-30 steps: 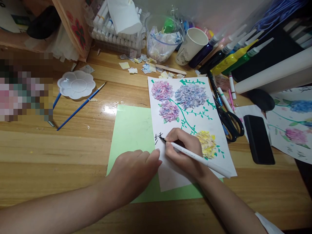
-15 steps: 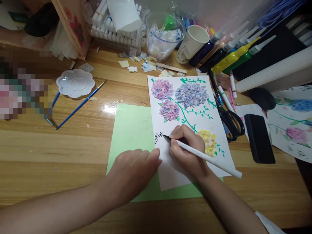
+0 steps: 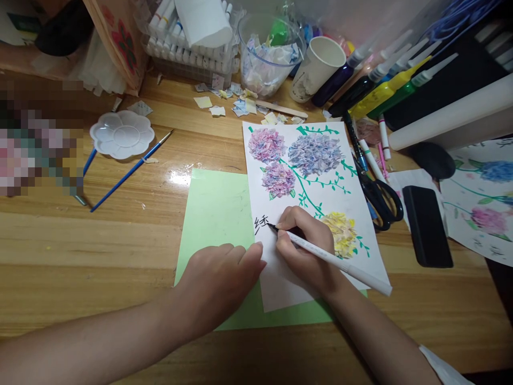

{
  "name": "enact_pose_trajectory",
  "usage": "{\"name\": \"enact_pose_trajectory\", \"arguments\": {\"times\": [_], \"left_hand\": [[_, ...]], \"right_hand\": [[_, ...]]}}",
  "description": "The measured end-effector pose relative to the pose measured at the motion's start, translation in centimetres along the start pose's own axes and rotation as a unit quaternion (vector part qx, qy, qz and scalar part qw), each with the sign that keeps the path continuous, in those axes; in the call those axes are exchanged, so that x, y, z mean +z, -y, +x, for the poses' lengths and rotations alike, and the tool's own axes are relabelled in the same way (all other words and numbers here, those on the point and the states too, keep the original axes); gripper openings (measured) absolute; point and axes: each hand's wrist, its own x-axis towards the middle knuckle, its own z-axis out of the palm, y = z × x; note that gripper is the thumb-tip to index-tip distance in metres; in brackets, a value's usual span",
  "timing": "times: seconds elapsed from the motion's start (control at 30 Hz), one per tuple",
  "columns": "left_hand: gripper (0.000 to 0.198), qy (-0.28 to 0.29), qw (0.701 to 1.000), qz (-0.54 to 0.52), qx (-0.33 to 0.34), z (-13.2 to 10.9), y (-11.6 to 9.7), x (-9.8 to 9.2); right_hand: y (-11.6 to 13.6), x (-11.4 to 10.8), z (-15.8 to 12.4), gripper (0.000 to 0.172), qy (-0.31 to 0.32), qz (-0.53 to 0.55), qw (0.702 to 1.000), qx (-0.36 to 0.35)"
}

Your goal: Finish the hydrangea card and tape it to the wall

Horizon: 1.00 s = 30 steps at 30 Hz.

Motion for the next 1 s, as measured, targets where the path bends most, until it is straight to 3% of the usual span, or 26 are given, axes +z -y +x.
{"name": "enact_pose_trajectory", "arguments": {"times": [0.37,1.0], "left_hand": [[0.019,-0.001,1.000,-0.001,-0.004,0.04,-0.02,0.06],[0.018,-0.040,0.999,0.004,0.016,0.01,0.21,0.35]], "right_hand": [[0.09,0.09,0.14,0.022,-0.003,-0.022,0.998,-0.058],[-0.02,-0.16,-0.10,0.022,0.019,0.002,0.998,-0.060]]}}
